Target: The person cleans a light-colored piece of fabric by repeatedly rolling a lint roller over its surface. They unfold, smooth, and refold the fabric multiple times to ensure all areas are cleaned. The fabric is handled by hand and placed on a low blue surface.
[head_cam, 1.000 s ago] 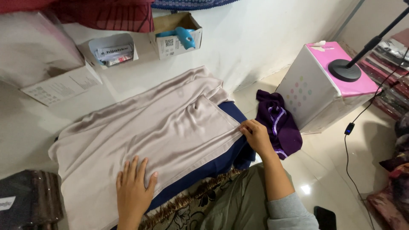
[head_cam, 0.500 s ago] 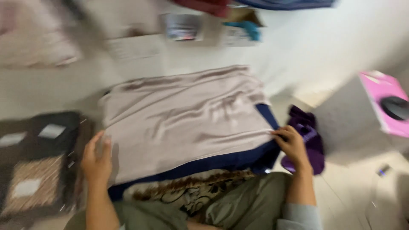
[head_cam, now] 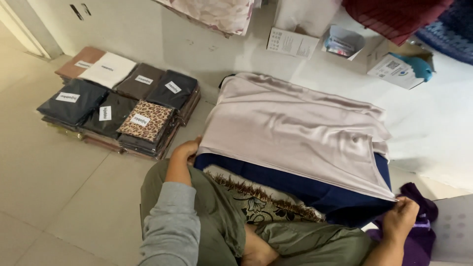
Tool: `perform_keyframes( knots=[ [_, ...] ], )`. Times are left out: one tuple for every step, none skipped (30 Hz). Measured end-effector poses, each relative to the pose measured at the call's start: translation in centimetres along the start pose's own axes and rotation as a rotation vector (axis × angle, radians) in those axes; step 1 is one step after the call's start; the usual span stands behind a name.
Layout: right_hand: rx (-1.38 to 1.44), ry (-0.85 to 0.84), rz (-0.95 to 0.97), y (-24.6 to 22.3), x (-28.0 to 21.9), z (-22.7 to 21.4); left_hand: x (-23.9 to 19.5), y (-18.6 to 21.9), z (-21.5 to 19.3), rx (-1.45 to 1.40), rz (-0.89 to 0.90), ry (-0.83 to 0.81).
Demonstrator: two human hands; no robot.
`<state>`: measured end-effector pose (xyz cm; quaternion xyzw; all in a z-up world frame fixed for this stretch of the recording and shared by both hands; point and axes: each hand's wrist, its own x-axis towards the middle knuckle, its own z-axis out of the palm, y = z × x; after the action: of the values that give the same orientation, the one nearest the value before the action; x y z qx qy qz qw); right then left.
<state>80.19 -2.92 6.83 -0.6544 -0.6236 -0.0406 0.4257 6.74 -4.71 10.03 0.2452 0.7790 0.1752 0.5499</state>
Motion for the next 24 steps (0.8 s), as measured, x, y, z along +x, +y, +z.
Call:
perform_keyframes(
  knots=[
    [0.002,0.008,-0.002,-0.3,-0.1,-0.1,0.9,-0.1,-0.1,-0.001,0.008,0.002],
    [0.027,0.010,0.012,-0.6,-0.1,-0.2,1.8,-0.2,-0.1,0.128,0.070,-0.069],
    [0.050,0.009,0.028,-0.8,-0.3,-0.3,2.7,-0.3,-0.1,0.259,0.130,-0.141],
    [0.051,0.016,0.028,-0.5,-0.4,-0.1,1.6,-0.2,0.0,0.260,0.136,-0.139],
    [0.058,0.019,0.057,-0.2,-0.5,0.1,0.6,-0.1,0.1,0.285,0.128,-0.151],
    [0.065,0.023,0.086,0.1,-0.5,0.4,-0.5,-0.1,0.2,0.309,0.121,-0.163],
    [0.068,0.027,0.081,0.6,-0.5,0.6,-0.7,0.0,0.2,0.306,0.126,-0.160],
    [0.049,0.022,0.077,1.1,-0.4,0.9,-0.8,0.0,0.3,0.210,0.116,-0.157],
    [0.030,0.015,0.073,1.7,-0.4,1.1,-1.0,-0.1,0.3,0.112,0.104,-0.154],
    [0.032,0.016,0.068,1.0,-0.4,0.9,-1.1,-0.2,0.1,0.108,0.107,-0.152],
    [0.041,0.006,0.106,0.5,-0.5,0.7,-1.2,-0.3,-0.2,-0.006,0.080,-0.011],
    [0.049,-0.005,0.143,-0.1,-0.5,0.5,-1.3,-0.3,-0.5,-0.120,0.052,0.129],
    [0.052,-0.002,0.143,-0.2,-0.5,0.5,-1.1,-0.4,-0.7,-0.120,0.056,0.131],
    [0.065,0.004,0.139,-0.3,-0.5,0.5,-0.8,-0.5,-0.9,-0.171,0.081,0.205],
    [0.077,0.009,0.136,-0.3,-0.6,0.5,-0.6,-0.8,-1.1,-0.221,0.105,0.279],
    [0.078,0.010,0.139,-0.4,-0.5,0.5,0.6,-1.4,-1.3,-0.218,0.106,0.280],
    [0.081,0.017,0.149,-0.5,-0.6,0.5,1.7,-2.2,-1.5,-0.260,0.181,0.402],
    [0.085,0.023,0.159,-0.6,-0.6,0.5,2.9,-2.9,-1.7,-0.301,0.256,0.523],
    [0.086,0.021,0.161,-0.9,-0.6,0.3,3.6,-3.4,-1.7,-0.299,0.255,0.525],
    [0.111,0.019,0.184,-1.3,-0.7,0.2,4.3,-3.9,-1.6,-0.289,0.353,0.688],
    [0.136,0.017,0.205,-1.6,-0.6,0.1,5.1,-4.4,-1.6,-0.279,0.451,0.850],
    [0.137,0.016,0.206,-1.3,-0.6,0.2,5.1,-4.5,-1.7,-0.277,0.450,0.852],
    [0.134,0.010,0.213,-1.0,-0.6,0.4,5.1,-4.6,-1.7,-0.285,0.482,0.896],
    [0.131,0.004,0.219,-0.6,-0.5,0.5,5.2,-4.6,-1.7,-0.293,0.514,0.940]
  ],
)
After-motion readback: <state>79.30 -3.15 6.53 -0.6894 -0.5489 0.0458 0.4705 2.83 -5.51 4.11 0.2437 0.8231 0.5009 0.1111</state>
